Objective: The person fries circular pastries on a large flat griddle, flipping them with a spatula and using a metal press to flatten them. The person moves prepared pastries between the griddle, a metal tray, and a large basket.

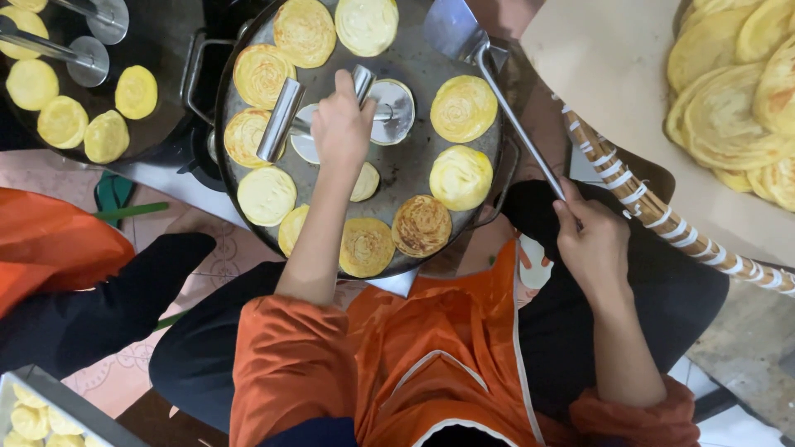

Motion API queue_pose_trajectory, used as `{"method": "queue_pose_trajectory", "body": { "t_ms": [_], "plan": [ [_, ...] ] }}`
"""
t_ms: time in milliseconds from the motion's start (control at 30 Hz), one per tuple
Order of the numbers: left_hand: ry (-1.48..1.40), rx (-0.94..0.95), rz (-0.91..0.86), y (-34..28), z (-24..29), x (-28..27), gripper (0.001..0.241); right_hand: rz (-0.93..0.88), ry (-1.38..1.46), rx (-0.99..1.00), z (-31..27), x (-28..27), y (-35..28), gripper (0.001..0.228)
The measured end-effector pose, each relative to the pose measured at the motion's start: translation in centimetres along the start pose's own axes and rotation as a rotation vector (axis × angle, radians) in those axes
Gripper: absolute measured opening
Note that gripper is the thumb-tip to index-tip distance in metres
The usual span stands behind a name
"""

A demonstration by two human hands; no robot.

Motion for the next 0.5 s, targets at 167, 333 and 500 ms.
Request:
{"method": "queue_pose_trajectory", "body": {
  "t_ms": [167,333,500],
  "plan": [
    [-0.037,-0.065,-0.019,-0.9,0.3,-0.3,0.037,-0.002,-0.005,0.019,0.3,0.0,-0.1,0.035],
    [0.078,-0.023,0.039,-0.6,1.8,0.5,0.046,-0.015,0.011,0.048,0.6,0.1,-0.2,0.036],
    [0.138,-0.054,0.006,0.8,2.8,0.7,0.048,0.003,0.007,0.015,0.6,-0.1,-0.2,0.035]
  ]
}}
Point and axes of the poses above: each hand's wrist, its own y-axis towards the middle knuckle, its own x-axis out of the palm, z = x × y, the point moved 5 cm from there along y, towards the middle knuckle, and after that the axes turned 4 degrees about -y, right-handed, at the moved point
